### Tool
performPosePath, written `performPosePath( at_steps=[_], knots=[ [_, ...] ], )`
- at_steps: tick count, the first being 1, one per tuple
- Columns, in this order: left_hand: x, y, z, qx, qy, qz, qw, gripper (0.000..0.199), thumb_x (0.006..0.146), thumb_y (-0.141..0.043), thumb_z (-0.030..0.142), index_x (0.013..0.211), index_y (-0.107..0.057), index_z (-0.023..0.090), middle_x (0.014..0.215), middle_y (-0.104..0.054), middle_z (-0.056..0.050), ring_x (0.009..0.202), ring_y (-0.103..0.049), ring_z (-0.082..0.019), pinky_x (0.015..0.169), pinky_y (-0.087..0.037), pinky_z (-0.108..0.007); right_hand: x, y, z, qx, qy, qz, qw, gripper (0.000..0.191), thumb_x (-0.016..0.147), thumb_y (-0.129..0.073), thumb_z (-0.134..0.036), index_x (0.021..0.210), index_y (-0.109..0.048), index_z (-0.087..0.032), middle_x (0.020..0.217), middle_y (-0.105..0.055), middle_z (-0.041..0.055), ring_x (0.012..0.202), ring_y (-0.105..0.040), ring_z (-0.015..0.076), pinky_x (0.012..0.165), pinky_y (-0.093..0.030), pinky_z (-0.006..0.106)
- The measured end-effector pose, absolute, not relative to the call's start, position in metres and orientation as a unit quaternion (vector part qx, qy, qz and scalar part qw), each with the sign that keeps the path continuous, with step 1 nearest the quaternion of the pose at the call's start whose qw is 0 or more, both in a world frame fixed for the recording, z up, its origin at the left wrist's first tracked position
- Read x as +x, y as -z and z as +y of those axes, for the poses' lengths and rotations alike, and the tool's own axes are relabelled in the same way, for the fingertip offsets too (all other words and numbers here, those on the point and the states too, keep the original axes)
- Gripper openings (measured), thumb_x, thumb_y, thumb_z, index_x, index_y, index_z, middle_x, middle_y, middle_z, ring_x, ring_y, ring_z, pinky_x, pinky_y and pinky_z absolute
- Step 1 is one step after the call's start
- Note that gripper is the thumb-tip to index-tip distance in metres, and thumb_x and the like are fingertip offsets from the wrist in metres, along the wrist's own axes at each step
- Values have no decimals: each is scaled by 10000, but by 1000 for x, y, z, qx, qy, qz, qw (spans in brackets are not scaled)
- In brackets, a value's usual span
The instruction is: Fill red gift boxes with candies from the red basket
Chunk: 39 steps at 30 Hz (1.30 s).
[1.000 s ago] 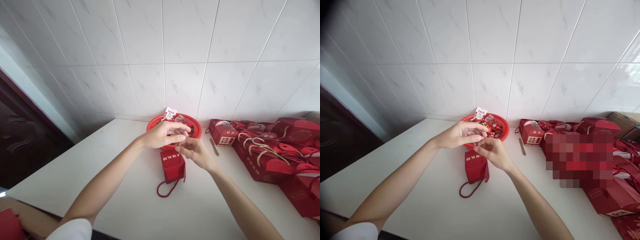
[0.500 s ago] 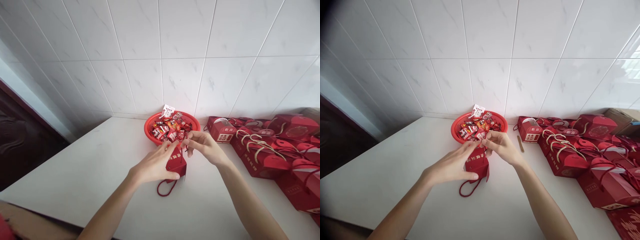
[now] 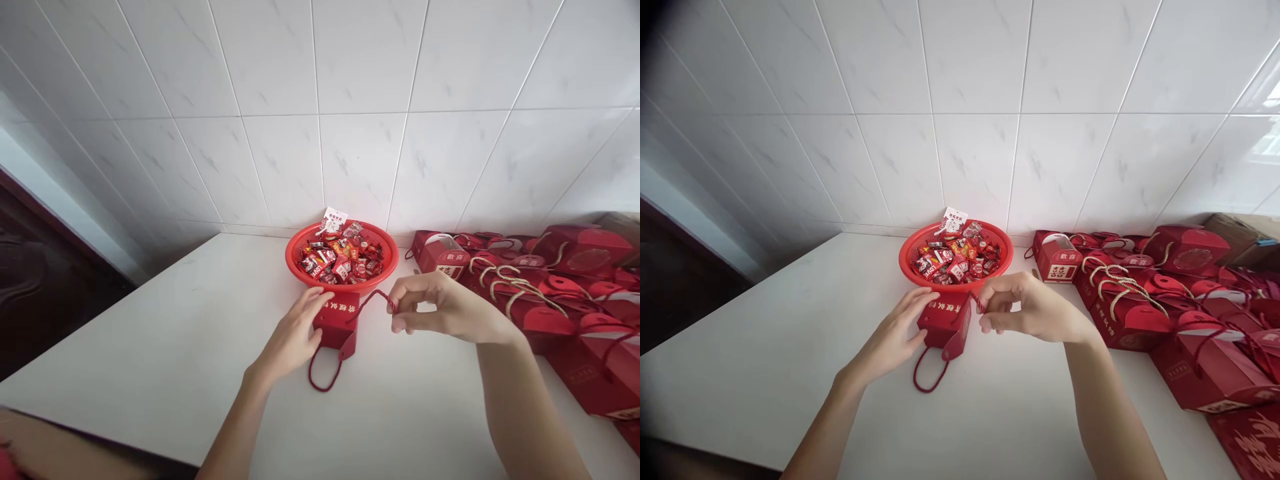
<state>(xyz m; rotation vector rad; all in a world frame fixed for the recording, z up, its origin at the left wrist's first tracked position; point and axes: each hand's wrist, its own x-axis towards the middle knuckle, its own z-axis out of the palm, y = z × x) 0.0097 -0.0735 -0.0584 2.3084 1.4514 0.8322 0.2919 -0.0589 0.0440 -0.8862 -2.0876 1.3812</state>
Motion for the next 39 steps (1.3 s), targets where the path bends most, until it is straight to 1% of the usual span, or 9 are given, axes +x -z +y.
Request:
performPosePath(
  at_steps=[4, 8, 12, 15, 22, 26, 30, 36, 39],
  knots=[
    [3, 87, -88, 676, -383, 609, 163, 409, 843, -560, 334, 1231, -561, 206, 1059, -672, -86, 948, -685, -238, 864, -568, -404, 294, -46, -64, -325, -477, -787, 217, 154, 849, -718, -294, 830, -627, -170, 719, -709, 18, 589, -613, 112, 587, -489, 235],
    [14, 99, -103, 566, -401, 658, 292, 492, 811, -582, 502, 1189, -549, 189, 785, -698, -29, 750, -698, -234, 761, -563, -388, 292, -45, -65, -332, -441, -807, 211, 131, 865, -685, -285, 824, -628, -174, 732, -680, 8, 559, -618, 108, 556, -478, 233],
    [28, 100, -108, 471, -436, 651, 405, 710, 762, -663, 560, 1327, -473, 175, 770, -730, -22, 749, -718, -240, 805, -552, -400, 290, -44, -68, -342, -383, -832, 212, 92, 897, -633, -249, 835, -649, -183, 696, -668, -1, 617, -666, 130, 582, -503, 232],
    [36, 98, -104, 411, -496, 628, 437, 797, 686, -761, 566, 1316, -490, 159, 763, -729, -25, 770, -719, -239, 804, -557, -387, 291, -42, -70, -339, -309, -856, 237, 93, 912, -607, -214, 858, -680, -193, 780, -719, 16, 714, -693, 141, 658, -539, 239],
    [23, 79, -97, 420, -588, 553, 414, 543, 644, -806, 388, 1095, -605, 162, 750, -680, 5, 757, -679, -181, 732, -556, -299, 294, -39, -70, -274, -156, -888, 334, 224, 903, -546, -71, 994, -705, -199, 1073, -760, 51, 955, -720, 168, 831, -561, 272],
    [2, 54, -99, 497, -560, 541, 383, 418, 650, -778, 304, 1022, -639, 175, 709, -617, 36, 664, -624, -140, 612, -511, -232, 287, -39, -71, -257, -181, -863, 395, 154, 921, -611, -118, 994, -714, -207, 990, -768, 34, 904, -724, 151, 804, -568, 241],
    [-8, 35, -103, 559, -512, 536, 372, 368, 709, -756, 308, 1043, -654, 190, 784, -632, 14, 686, -643, -147, 597, -508, -223, 270, -28, -68, -255, -237, -829, 438, 122, 921, -634, -133, 978, -711, -209, 935, -758, 26, 868, -712, 149, 806, -565, 255],
    [-2, 34, -103, 566, -462, 547, 409, 384, 775, -734, 410, 1082, -653, 193, 929, -726, -57, 778, -690, -200, 620, -560, -251, 242, -5, -61, -230, -327, -827, 394, 179, 870, -610, -67, 996, -667, -181, 1003, -706, 55, 803, -690, 139, 758, -561, 280],
    [-1, 36, -102, 568, -446, 559, 407, 398, 784, -723, 448, 1076, -664, 184, 929, -742, -73, 769, -697, -214, 609, -572, -266, 232, 7, -57, -248, -362, -815, 378, 177, 828, -620, -49, 946, -656, -177, 937, -698, 34, 748, -686, 129, 709, -550, 262]
  ],
)
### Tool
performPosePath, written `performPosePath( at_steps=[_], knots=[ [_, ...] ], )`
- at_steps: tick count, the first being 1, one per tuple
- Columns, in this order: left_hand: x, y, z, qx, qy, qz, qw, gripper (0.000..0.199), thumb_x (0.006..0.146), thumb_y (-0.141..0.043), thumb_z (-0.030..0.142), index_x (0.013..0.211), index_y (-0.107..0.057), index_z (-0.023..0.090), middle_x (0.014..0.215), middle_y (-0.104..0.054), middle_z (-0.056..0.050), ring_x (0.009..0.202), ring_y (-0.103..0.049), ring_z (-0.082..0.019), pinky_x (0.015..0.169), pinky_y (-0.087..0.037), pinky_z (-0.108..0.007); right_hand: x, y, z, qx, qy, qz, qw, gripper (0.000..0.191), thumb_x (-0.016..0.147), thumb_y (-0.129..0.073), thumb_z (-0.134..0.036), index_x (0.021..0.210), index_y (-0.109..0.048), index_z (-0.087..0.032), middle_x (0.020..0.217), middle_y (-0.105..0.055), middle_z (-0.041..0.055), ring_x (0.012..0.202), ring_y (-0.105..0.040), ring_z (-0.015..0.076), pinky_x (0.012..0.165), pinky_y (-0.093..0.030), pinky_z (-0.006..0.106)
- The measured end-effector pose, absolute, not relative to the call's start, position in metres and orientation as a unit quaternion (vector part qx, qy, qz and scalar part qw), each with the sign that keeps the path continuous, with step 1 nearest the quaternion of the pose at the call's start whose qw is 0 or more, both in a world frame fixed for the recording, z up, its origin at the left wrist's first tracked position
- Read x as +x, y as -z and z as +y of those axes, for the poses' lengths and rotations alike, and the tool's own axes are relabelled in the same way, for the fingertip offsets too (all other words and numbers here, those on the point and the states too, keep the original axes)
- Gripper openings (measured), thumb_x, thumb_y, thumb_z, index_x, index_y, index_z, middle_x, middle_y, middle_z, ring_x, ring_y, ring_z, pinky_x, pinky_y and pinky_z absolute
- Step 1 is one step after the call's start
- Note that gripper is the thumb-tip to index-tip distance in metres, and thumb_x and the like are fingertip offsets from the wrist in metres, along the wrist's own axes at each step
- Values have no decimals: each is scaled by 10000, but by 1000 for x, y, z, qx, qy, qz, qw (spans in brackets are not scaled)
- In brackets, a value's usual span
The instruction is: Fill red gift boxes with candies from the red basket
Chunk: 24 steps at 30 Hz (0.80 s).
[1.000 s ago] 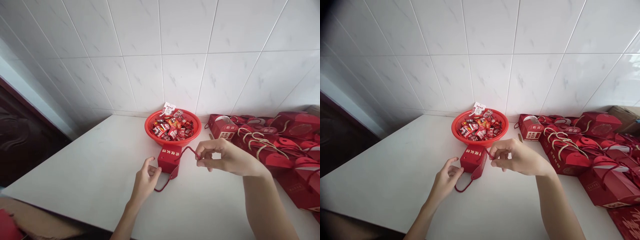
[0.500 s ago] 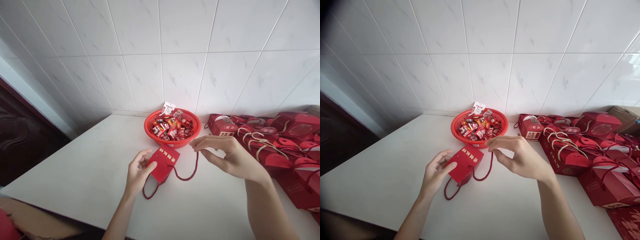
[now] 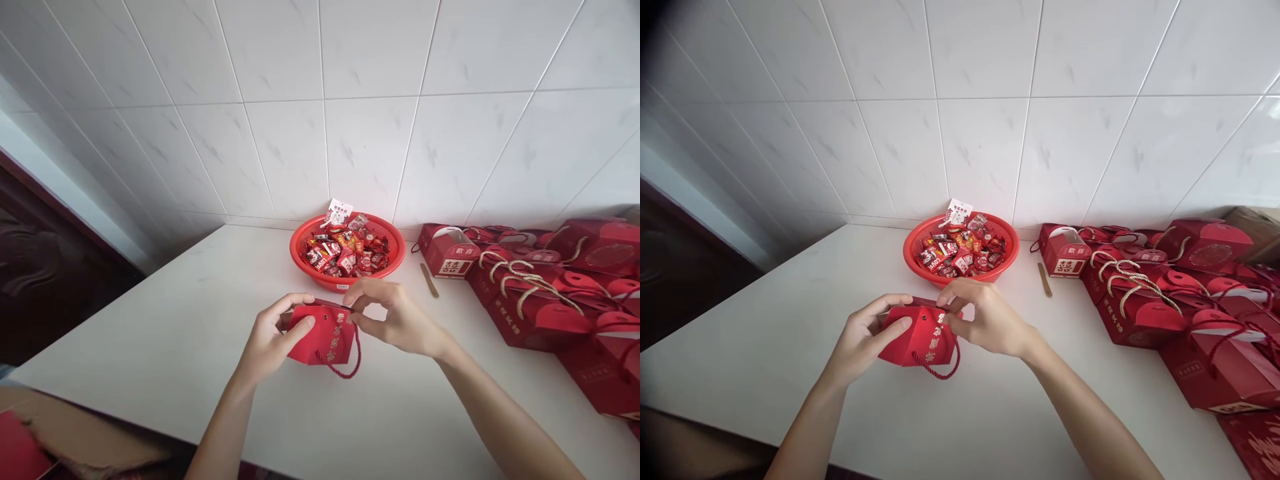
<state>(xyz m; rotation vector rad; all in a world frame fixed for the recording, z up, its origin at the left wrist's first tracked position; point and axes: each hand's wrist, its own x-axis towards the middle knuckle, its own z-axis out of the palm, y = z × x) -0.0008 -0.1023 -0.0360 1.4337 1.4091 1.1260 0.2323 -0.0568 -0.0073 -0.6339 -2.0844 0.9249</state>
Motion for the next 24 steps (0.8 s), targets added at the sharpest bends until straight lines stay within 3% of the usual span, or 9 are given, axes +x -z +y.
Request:
performPosePath(
  at_steps=[4, 11, 16, 24],
  knots=[
    [-1, 37, -101, 600, -441, 551, 376, 347, 809, -697, 438, 1050, -695, 187, 904, -756, -69, 755, -705, -213, 607, -568, -259, 223, 17, -55, -275, -381, -807, 358, 175, 820, -582, -29, 836, -675, -176, 810, -708, 12, 718, -663, 131, 683, -534, 252],
    [4, 36, -101, 635, -422, 547, 346, 310, 835, -678, 387, 1087, -722, 211, 834, -756, -33, 668, -675, -181, 568, -539, -230, 216, 16, -62, -321, -339, -815, 344, 213, 805, -543, 9, 793, -642, -180, 772, -687, 4, 669, -590, 116, 636, -474, 233],
    [9, 34, -101, 669, -394, 539, 328, 303, 882, -622, 355, 1136, -723, 222, 652, -674, 24, 579, -600, -136, 544, -495, -200, 212, 20, -66, -330, -294, -836, 326, 241, 813, -501, 34, 758, -584, -185, 708, -625, -17, 605, -496, 96, 571, -392, 208],
    [14, 35, -99, 685, -379, 549, 294, 315, 867, -618, 351, 1122, -731, 205, 552, -561, 47, 510, -488, -115, 523, -444, -199, 211, 27, -63, -376, -210, -849, 308, 243, 834, -483, 22, 723, -578, -173, 709, -555, -1, 562, -437, 97, 536, -342, 225]
  ],
)
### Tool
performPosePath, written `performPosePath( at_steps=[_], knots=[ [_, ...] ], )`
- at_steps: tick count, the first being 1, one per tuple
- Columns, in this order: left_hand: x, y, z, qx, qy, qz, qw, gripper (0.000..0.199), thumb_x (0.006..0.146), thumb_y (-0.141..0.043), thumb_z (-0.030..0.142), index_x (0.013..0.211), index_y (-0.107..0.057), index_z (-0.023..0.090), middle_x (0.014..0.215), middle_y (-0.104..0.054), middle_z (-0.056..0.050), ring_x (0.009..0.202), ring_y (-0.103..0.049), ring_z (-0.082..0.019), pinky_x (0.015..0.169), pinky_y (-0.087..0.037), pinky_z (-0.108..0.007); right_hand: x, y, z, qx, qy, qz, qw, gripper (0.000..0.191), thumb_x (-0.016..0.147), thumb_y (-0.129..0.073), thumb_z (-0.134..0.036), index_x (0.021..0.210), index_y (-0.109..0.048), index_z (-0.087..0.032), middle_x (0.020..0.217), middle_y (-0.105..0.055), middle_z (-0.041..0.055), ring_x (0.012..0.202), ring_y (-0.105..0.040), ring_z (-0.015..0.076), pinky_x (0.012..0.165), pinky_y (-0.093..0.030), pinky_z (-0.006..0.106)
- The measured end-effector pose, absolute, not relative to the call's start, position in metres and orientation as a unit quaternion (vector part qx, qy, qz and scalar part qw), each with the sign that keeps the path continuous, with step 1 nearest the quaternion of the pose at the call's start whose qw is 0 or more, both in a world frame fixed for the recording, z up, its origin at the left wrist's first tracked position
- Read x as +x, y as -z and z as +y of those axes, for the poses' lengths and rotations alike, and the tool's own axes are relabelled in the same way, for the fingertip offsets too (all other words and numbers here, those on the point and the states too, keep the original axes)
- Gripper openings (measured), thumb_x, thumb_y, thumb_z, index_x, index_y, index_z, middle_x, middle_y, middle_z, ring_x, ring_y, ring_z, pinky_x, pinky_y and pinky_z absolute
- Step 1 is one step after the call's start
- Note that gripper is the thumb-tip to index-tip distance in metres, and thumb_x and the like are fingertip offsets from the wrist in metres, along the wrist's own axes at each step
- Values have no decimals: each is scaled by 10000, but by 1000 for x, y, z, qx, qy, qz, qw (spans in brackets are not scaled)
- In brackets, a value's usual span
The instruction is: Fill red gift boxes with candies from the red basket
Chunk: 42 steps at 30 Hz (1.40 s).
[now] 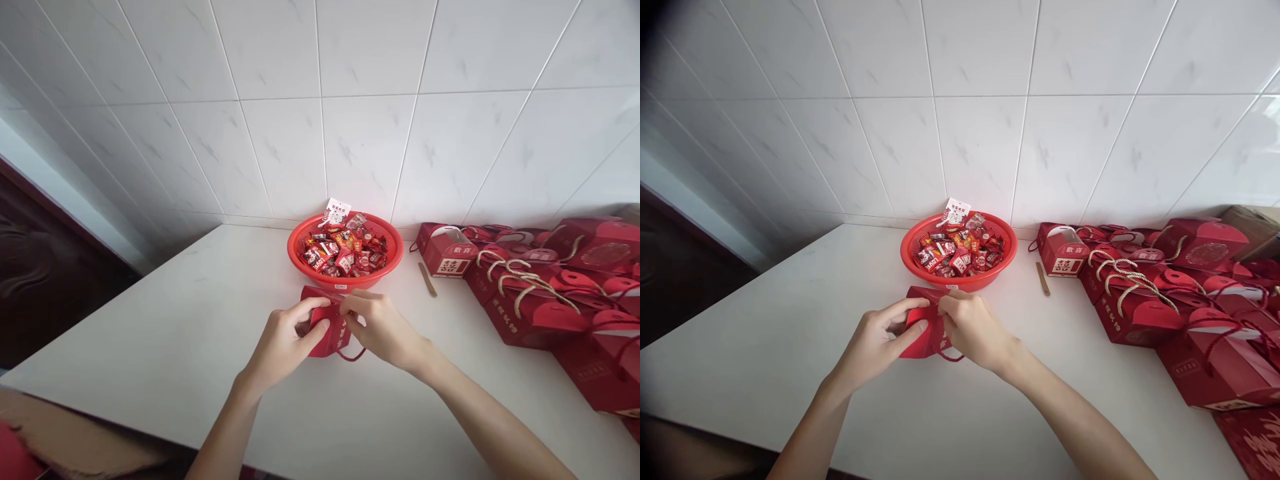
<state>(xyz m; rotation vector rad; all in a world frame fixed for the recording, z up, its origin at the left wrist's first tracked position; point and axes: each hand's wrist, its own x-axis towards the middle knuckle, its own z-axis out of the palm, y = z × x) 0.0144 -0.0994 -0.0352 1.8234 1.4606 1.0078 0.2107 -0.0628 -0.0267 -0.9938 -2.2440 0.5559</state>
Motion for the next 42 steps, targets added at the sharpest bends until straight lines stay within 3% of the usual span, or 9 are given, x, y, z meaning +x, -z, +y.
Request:
performPosePath(
  at_steps=[15, 21, 25, 29, 36, 42],
  knots=[
    [18, 19, -94, 681, -366, 547, 321, 259, 821, -592, 268, 1025, -744, 218, 739, -706, 2, 641, -630, -159, 609, -499, -231, 207, 32, -56, -356, -265, -831, 336, 250, 783, -506, 49, 747, -610, -176, 715, -652, 11, 631, -550, 117, 593, -422, 223],
    [27, 17, -92, 698, -307, 594, 256, 94, 761, -657, 290, 824, -709, 245, 785, -751, -12, 646, -660, -194, 568, -467, -257, 205, 36, -56, -355, -276, -831, 328, 263, 773, -521, 63, 752, -629, -176, 727, -674, 6, 641, -545, 116, 609, -421, 226],
    [25, 13, -92, 712, -271, 617, 198, 154, 727, -603, 197, 824, -706, 258, 784, -755, 0, 637, -651, -196, 565, -429, -258, 204, 38, -56, -353, -279, -834, 320, 267, 761, -525, 66, 750, -624, -182, 727, -668, -2, 634, -540, 114, 602, -416, 225],
    [21, 12, -92, 714, -235, 639, 165, 166, 732, -617, 212, 837, -727, 279, 715, -740, 12, 591, -627, -198, 537, -388, -252, 201, 43, -55, -344, -294, -836, 311, 272, 745, -534, 75, 755, -629, -180, 757, -678, 5, 647, -551, 115, 614, -432, 225],
    [18, 14, -91, 717, -211, 656, 103, 143, 746, -606, 219, 654, -690, 290, 513, -604, 17, 476, -545, -199, 488, -283, -261, 195, 49, -53, -341, -303, -834, 310, 272, 738, -548, 78, 765, -642, -176, 766, -685, 12, 645, -554, 118, 633, -455, 230],
    [18, 11, -92, 721, -196, 655, 116, 142, 787, -591, 270, 698, -700, 288, 511, -591, 26, 462, -496, -180, 504, -303, -261, 194, 50, -53, -343, -315, -820, 331, 257, 751, -559, 56, 795, -657, -178, 789, -697, 19, 674, -572, 130, 652, -472, 243]
  ],
)
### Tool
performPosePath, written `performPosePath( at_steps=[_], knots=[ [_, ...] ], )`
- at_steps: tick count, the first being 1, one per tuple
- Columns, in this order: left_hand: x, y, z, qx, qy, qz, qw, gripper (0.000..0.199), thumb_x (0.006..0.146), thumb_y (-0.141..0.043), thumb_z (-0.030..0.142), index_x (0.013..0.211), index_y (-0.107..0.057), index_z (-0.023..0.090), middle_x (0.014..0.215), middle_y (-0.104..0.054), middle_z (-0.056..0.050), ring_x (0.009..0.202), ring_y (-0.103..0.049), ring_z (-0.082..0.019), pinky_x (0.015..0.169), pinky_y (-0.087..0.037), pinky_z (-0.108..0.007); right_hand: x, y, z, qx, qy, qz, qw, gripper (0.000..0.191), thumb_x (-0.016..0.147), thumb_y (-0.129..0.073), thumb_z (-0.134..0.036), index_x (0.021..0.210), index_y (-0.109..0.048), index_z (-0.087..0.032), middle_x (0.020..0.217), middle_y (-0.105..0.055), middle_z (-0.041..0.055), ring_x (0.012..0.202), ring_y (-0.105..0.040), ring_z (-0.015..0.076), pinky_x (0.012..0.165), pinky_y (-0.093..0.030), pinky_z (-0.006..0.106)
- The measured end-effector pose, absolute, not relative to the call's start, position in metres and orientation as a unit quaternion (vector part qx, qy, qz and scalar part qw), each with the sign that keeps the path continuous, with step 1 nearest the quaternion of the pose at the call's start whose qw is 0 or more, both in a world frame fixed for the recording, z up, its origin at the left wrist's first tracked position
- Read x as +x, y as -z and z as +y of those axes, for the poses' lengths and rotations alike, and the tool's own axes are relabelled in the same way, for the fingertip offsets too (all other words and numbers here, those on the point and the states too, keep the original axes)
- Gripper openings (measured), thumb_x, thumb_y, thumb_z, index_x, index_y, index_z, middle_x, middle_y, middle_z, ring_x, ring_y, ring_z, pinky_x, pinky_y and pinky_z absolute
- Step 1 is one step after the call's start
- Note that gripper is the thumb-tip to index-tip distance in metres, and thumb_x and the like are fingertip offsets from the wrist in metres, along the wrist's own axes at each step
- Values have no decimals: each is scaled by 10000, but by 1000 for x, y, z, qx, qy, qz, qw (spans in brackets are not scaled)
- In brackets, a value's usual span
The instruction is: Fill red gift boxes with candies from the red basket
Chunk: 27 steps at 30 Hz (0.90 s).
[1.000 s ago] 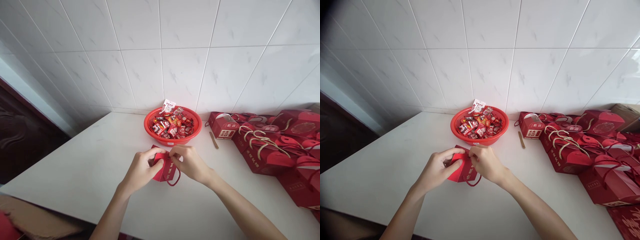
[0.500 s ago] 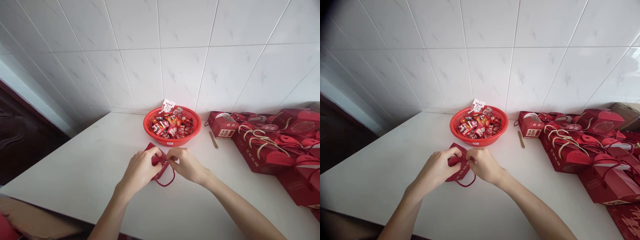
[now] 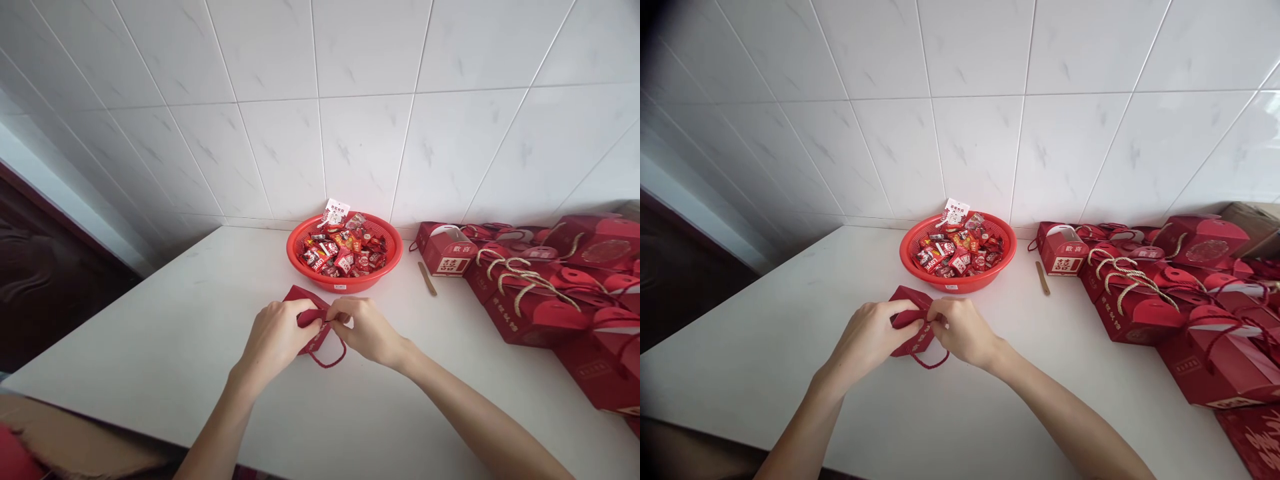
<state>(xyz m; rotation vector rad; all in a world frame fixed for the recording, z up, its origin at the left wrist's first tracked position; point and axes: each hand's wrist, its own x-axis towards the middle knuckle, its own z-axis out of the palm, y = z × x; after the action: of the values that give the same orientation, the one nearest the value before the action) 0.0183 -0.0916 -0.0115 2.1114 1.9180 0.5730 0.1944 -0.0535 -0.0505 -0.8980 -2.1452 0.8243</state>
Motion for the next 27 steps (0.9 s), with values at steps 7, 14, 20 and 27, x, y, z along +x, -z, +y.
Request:
performPosePath(
  at_steps=[7, 14, 20, 27],
  knots=[
    [11, 15, -92, 707, -206, 668, 109, 137, 764, -576, 274, 645, -642, 258, 535, -599, 32, 488, -505, -160, 505, -335, -248, 195, 49, -53, -338, -324, -819, 331, 241, 763, -550, 48, 779, -647, -172, 767, -684, 13, 660, -559, 121, 641, -459, 235],
    [4, 10, -99, 679, -231, 685, 126, 157, 742, -571, 264, 786, -720, 283, 679, -722, 61, 573, -608, -148, 583, -413, -241, 194, 51, -53, -320, -335, -816, 344, 251, 755, -536, 58, 744, -633, -173, 742, -665, 3, 647, -546, 111, 635, -457, 223],
    [9, 9, -98, 698, -182, 684, 109, 145, 755, -572, 274, 756, -717, 280, 596, -688, 58, 546, -576, -160, 577, -400, -259, 191, 55, -56, -310, -348, -816, 342, 255, 750, -554, 57, 776, -668, -170, 772, -685, 11, 666, -569, 114, 656, -473, 225],
    [1, 9, -94, 724, -204, 630, 195, 233, 809, -551, 272, 908, -762, 270, 778, -760, 51, 607, -628, -150, 602, -456, -246, 188, 61, -53, -321, -348, -808, 350, 232, 747, -568, 34, 766, -668, -175, 767, -691, 16, 659, -583, 120, 649, -485, 230]
  ],
)
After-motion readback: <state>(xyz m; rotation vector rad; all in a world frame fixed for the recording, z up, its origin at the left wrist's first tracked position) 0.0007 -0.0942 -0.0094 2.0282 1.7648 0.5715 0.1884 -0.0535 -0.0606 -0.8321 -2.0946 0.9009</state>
